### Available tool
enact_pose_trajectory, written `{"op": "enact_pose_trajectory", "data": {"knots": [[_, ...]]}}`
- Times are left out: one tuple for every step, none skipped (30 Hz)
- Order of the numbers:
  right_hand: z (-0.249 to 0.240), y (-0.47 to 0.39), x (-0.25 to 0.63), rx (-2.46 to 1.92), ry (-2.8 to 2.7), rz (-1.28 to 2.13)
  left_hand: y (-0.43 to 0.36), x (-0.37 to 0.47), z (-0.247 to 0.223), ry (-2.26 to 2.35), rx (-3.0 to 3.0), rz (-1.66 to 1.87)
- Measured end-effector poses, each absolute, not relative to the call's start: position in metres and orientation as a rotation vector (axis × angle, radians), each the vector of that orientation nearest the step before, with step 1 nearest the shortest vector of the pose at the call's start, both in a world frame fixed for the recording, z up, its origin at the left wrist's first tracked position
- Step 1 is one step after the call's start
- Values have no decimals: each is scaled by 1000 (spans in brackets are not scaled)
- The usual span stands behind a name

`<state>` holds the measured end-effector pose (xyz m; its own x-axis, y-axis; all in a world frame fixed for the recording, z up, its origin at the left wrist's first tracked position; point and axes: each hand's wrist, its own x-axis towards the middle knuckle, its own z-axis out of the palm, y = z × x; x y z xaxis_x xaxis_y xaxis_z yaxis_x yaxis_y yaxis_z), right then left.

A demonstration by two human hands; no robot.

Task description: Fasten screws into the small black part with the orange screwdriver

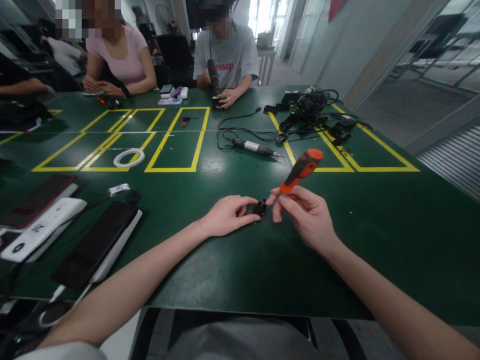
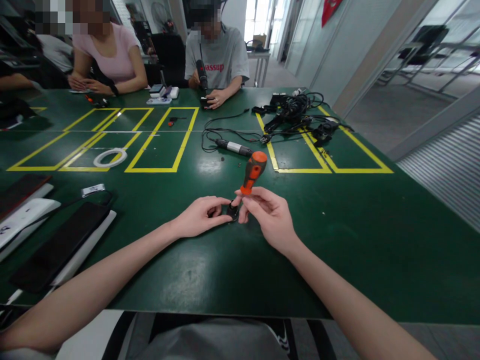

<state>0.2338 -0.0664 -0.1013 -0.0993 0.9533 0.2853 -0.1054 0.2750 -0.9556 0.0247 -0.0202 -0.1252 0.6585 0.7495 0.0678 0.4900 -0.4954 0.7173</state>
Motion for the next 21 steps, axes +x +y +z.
{"op": "enact_pose_trajectory", "data": {"knots": [[-102, -67, 233, -866, -1324, 1131, -20, 25, -126, 950, 2189, 492], [-103, -67, 232, -860, -1301, 1137, -20, 25, -126, 947, 2180, 496], [-103, -67, 232, -860, -1279, 1137, -20, 25, -127, 946, 2170, 501], [-104, -67, 232, -866, -1261, 1133, -20, 25, -128, 946, 2158, 505], [-104, -67, 232, -876, -1246, 1124, -20, 25, -128, 948, 2146, 511], [-104, -68, 232, -891, -1241, 1113, -20, 25, -129, 948, 2134, 513], [-104, -68, 233, -909, -1247, 1100, -21, 25, -129, 944, 2121, 511], [-103, -68, 234, -928, -1265, 1089, -21, 25, -129, 938, 2105, 509], [-103, -68, 235, -945, -1289, 1080, -21, 25, -129, 929, 2088, 507], [-102, -69, 236, -953, -1316, 1072, -21, 24, -129, 921, 2069, 506], [-102, -69, 236, -953, -1340, 1070, -21, 24, -129, 915, 2054, 508], [-102, -70, 237, -945, -1357, 1075, -21, 24, -128, 913, 2044, 510], [-102, -70, 237, -929, -1361, 1086, -22, 24, -128, 915, 2038, 512], [-102, -70, 237, -909, -1356, 1104, -22, 25, -128, 917, 2037, 511], [-103, -71, 237, -888, -1342, 1125, -21, 25, -128, 919, 2040, 510], [-104, -71, 237, -868, -1324, 1143, -21, 25, -129, 921, 2045, 510], [-105, -71, 236, -853, -1307, 1155, -21, 25, -129, 923, 2051, 511], [-105, -71, 236, -842, -1294, 1156, -21, 26, -129, 925, 2059, 512], [-106, -71, 236, -838, -1289, 1148, -21, 26, -129, 927, 2067, 514], [-106, -71, 237, -841, -1295, 1133, -21, 26, -130, 930, 2074, 515], [-106, -70, 237, -848, -1309, 1117, -21, 26, -130, 932, 2078, 514]]}}
